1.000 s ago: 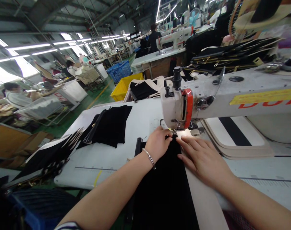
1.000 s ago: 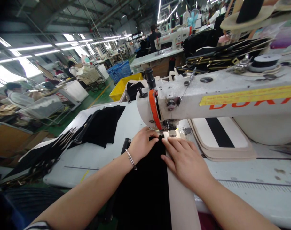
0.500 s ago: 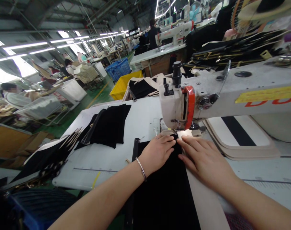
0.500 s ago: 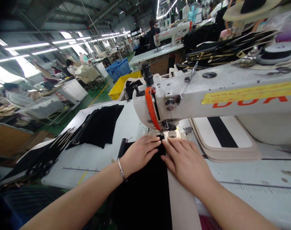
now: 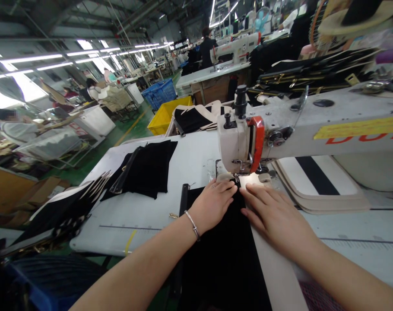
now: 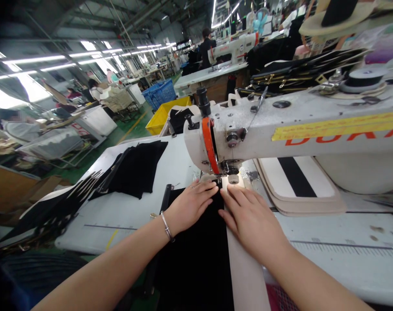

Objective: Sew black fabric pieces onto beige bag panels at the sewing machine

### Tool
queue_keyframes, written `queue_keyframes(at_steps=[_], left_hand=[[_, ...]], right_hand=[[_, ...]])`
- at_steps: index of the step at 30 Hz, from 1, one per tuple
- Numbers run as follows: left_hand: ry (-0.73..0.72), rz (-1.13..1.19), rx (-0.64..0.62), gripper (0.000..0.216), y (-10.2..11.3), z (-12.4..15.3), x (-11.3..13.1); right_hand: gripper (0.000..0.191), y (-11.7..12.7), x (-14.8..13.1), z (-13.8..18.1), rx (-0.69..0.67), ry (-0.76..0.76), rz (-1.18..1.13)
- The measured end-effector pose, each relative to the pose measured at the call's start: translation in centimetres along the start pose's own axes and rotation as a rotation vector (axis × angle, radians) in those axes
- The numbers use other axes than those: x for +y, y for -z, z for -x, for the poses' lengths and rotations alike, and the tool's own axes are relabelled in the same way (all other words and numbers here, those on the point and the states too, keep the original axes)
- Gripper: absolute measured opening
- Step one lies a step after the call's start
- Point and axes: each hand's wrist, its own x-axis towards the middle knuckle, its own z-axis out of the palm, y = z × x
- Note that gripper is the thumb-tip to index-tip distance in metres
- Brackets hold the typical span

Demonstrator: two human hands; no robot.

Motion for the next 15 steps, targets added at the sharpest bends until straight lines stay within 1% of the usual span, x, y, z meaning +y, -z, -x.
queue_keyframes(at_steps=[2,4,5,6,8,11,13,15], left_hand=[[-0.047,0.053,-0.074,0.043,1.0,1.9,1.3],[-0.142,0.142,-0.154,0.060,1.9,4.7,3.0],[-0.193,0.176,-0.201,0.065,2.2,6.1,3.9],[-0.235,0.194,-0.241,0.065,2.5,7.4,4.7],[-0.274,0.184,-0.299,0.055,2.7,9.4,6.0],[-0.278,0.158,-0.298,0.041,2.5,10.7,6.7],[-0.280,0.160,-0.293,0.040,2.5,10.6,6.7],[-0.272,0.177,-0.306,0.041,2.7,10.1,6.5]], right_hand=[[0.045,0.5,-0.9,2.0,0.003,0.022,-0.014],[0.045,1.2,-2.1,4.7,0.032,0.068,-0.021],[0.045,1.5,-2.7,6.1,0.050,0.105,-0.018],[0.045,1.9,-3.3,7.4,0.064,0.143,-0.009],[0.044,2.6,-4.2,9.4,0.091,0.219,0.020],[0.041,3.5,-4.7,10.5,0.132,0.317,0.073],[0.037,3.8,-4.7,10.6,0.139,0.362,0.107],[0.035,4.0,-4.7,10.6,0.142,0.372,0.121]])
